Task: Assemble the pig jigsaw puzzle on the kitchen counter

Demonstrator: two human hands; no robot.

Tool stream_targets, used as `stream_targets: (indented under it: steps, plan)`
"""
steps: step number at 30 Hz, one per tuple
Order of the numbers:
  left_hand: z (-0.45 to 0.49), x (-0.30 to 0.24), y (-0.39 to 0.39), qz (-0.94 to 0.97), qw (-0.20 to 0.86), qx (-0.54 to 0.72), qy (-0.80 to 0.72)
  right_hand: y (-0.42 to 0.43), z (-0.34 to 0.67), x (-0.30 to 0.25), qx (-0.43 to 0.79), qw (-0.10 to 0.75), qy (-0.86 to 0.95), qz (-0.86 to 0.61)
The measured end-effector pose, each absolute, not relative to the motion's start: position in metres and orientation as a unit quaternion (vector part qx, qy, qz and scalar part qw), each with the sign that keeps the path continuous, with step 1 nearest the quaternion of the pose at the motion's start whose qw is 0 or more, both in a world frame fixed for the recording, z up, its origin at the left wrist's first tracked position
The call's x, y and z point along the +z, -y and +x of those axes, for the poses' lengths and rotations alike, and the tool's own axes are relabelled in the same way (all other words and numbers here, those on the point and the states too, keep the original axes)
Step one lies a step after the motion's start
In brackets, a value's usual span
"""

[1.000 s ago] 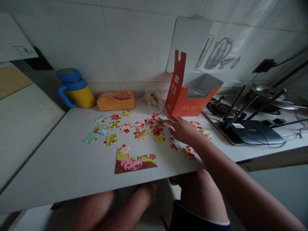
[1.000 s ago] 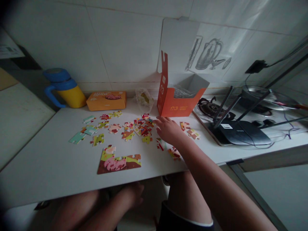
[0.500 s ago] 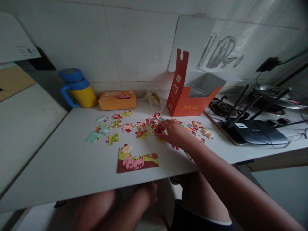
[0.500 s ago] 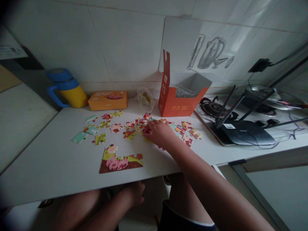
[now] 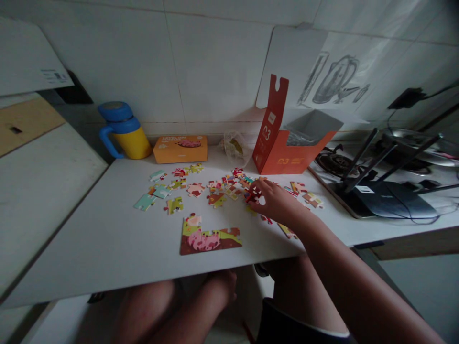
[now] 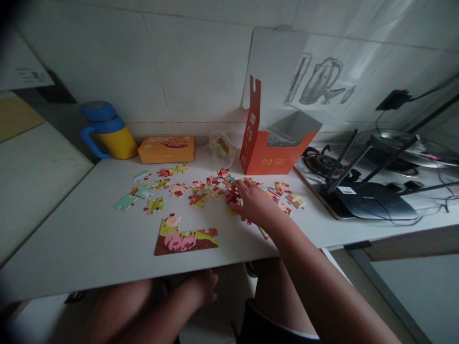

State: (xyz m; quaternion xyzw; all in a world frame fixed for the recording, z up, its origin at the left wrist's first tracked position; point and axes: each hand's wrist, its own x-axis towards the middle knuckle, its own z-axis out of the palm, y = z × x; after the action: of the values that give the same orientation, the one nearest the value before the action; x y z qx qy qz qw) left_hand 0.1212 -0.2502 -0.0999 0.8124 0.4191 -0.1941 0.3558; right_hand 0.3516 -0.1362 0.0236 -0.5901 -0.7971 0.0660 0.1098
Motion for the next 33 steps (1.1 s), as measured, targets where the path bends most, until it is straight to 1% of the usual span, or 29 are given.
stream_targets:
  steps: [2, 6, 8, 14, 16, 19, 23, 27, 30, 33]
  plan:
    - [0.116, -0.102, 0.253, 0.808, 0.358, -0.190, -0.428, 0.142, 0.366, 0.021, 0.045, 0.109, 0.778, -0.617]
    - [0.114, -0.111, 0.254, 0.800, 0.365, -0.188, -0.438, 0.147, 0.388, 0.017, 0.001, 0.047, 0.757, -0.651]
    - [0.118, -0.118, 0.252, 0.797, 0.367, -0.193, -0.440, 0.144, 0.388, 0.017, -0.003, 0.040, 0.766, -0.642]
    - [0.135, -0.137, 0.247, 0.789, 0.354, -0.257, -0.431, 0.107, 0.351, 0.025, -0.001, 0.071, 0.806, -0.587]
    - [0.136, -0.141, 0.247, 0.788, 0.344, -0.276, -0.430, 0.092, 0.339, 0.027, 0.002, 0.060, 0.803, -0.593]
    - [0.134, -0.145, 0.247, 0.788, 0.338, -0.283, -0.429, 0.080, 0.331, 0.028, 0.006, 0.021, 0.794, -0.608]
    - [0.132, -0.150, 0.248, 0.792, 0.346, -0.261, -0.430, 0.086, 0.334, 0.029, -0.004, -0.026, 0.788, -0.616]
    - [0.132, -0.155, 0.250, 0.796, 0.359, -0.214, -0.438, 0.098, 0.337, 0.032, -0.004, -0.050, 0.776, -0.629]
    - [0.131, -0.161, 0.251, 0.803, 0.374, -0.170, -0.433, 0.094, 0.332, 0.036, 0.003, -0.037, 0.771, -0.636]
    - [0.130, -0.165, 0.253, 0.807, 0.388, -0.153, -0.418, 0.081, 0.322, 0.037, 0.004, 0.000, 0.787, -0.617]
